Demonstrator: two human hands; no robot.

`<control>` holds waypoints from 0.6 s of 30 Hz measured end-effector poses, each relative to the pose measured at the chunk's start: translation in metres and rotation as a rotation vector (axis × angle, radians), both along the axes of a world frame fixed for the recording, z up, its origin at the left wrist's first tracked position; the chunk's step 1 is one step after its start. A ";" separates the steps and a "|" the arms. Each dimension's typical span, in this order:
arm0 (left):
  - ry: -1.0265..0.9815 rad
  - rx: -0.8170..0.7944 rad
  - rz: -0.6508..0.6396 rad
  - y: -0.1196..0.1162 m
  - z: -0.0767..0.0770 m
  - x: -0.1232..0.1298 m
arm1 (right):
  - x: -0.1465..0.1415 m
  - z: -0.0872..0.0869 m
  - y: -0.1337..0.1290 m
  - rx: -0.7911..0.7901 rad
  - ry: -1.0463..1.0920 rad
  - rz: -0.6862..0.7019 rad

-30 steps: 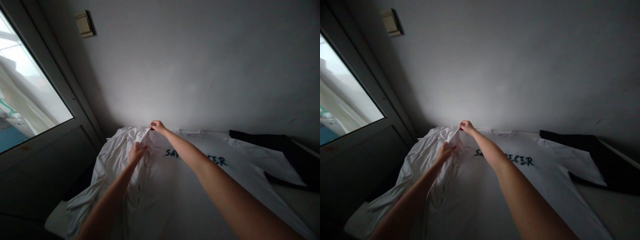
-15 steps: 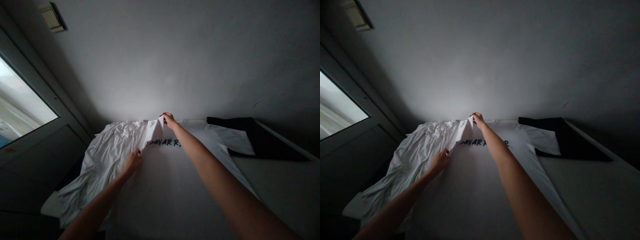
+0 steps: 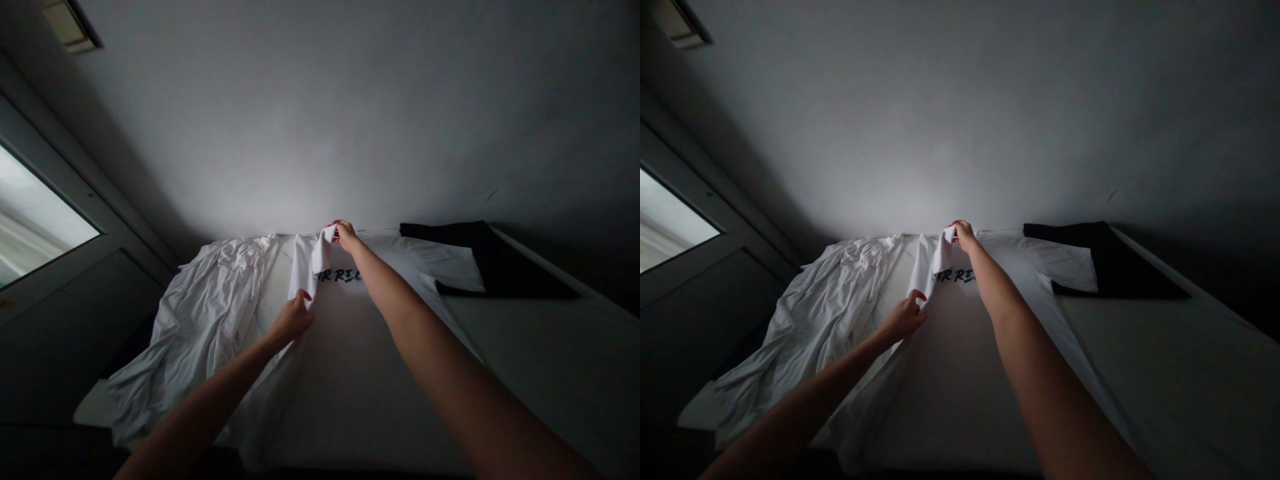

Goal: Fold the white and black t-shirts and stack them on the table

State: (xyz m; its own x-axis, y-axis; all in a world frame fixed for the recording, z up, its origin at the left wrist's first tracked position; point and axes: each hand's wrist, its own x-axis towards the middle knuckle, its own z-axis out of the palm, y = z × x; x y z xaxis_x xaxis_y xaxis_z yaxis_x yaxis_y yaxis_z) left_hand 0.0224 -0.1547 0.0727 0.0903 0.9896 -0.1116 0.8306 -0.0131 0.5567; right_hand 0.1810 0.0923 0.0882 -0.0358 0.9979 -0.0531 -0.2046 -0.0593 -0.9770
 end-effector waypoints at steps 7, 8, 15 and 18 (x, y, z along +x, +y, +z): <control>-0.156 0.025 0.042 -0.001 -0.027 0.015 | 0.008 -0.010 0.006 0.020 -0.098 -0.030; -0.174 0.029 0.057 -0.001 -0.030 0.015 | 0.008 -0.014 0.007 0.018 -0.121 -0.041; -0.354 0.010 0.151 0.011 -0.031 0.025 | 0.013 -0.038 0.013 0.035 -0.302 -0.163; -0.387 0.018 0.147 0.012 -0.030 0.032 | 0.014 -0.042 0.016 0.078 -0.378 -0.194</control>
State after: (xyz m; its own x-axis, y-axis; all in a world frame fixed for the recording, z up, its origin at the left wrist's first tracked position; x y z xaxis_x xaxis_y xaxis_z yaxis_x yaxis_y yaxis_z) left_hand 0.0545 -0.1429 0.0423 -0.0206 0.9966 -0.0793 0.5538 0.0774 0.8291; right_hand 0.1946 0.1080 0.0464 0.1605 0.9858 0.0499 0.1686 0.0225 -0.9854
